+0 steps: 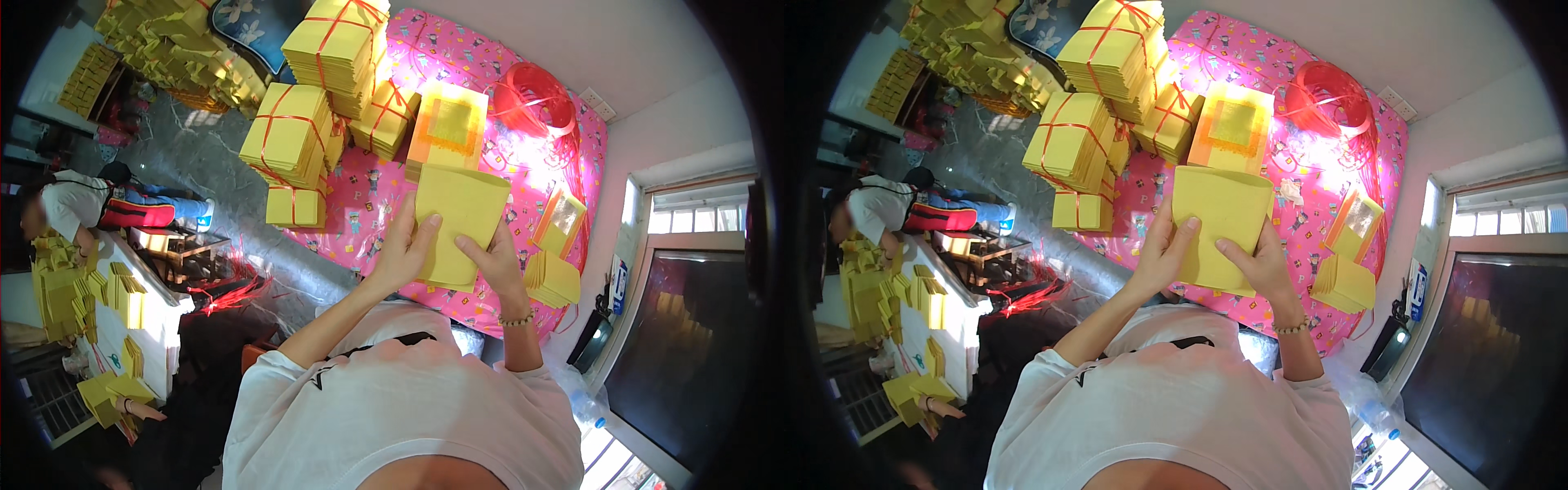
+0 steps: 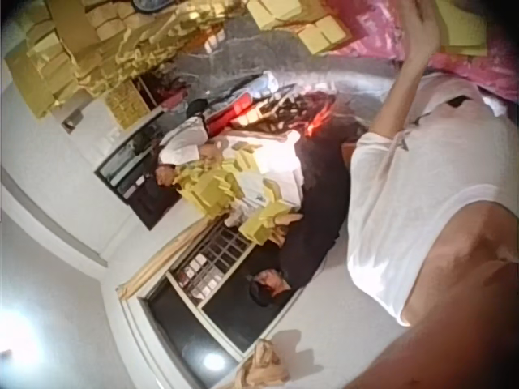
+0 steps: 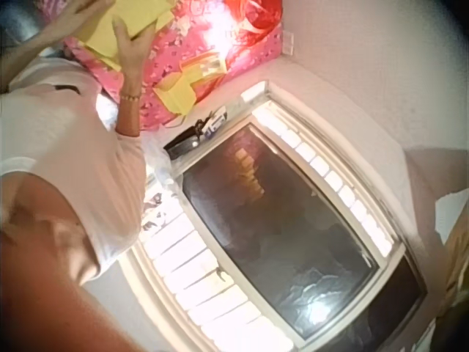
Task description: The person folds yellow paper sheets with gold foil accents into small rectangular packets. They repeatedly fold the sides and press the creases to form the shape. The person stacks the finished packets and ties a bundle with a red string.
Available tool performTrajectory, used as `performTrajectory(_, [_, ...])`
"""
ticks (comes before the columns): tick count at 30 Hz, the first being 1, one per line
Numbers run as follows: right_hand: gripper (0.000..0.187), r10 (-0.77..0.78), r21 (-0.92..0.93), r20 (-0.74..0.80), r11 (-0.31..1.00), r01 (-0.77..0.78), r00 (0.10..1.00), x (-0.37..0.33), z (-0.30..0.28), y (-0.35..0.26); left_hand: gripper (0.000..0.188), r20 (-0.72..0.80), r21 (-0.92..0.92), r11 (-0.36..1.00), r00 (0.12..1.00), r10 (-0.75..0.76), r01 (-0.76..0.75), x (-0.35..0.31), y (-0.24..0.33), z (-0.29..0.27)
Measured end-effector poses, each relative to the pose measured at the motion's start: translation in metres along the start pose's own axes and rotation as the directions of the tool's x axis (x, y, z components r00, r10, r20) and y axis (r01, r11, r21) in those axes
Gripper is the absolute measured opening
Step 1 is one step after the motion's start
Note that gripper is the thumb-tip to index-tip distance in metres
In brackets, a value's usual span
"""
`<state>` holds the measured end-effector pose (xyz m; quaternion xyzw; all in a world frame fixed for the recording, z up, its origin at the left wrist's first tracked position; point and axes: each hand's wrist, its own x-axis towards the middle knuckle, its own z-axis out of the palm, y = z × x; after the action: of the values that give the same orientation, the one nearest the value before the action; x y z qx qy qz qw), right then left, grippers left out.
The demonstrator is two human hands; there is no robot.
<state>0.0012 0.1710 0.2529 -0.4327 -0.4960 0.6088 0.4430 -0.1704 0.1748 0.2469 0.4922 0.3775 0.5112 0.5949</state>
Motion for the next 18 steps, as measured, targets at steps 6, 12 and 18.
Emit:
performTrajectory(6, [0.040,-0.033,-0.050,-0.088,0.998,0.029,0.996,-0.012,0.001,0.002,0.031,0.022,0.136,0.989,0.998,0.055,-0.057,-0.007,-0.002,0.000])
performTrajectory(12, [0.030,-0.059,-0.084,-0.212,0.996,0.042,0.975,-0.021,0.009,-0.005,0.033,0.011,0.037,0.996,0.997,0.081,-0.082,-0.004,0.004,0.009])
performTrajectory(18, [0.030,-0.068,-0.095,-0.205,0.994,0.049,0.976,-0.021,0.011,-0.005,0.033,0.042,-0.049,0.998,0.998,0.040,-0.038,-0.003,0.000,0.006])
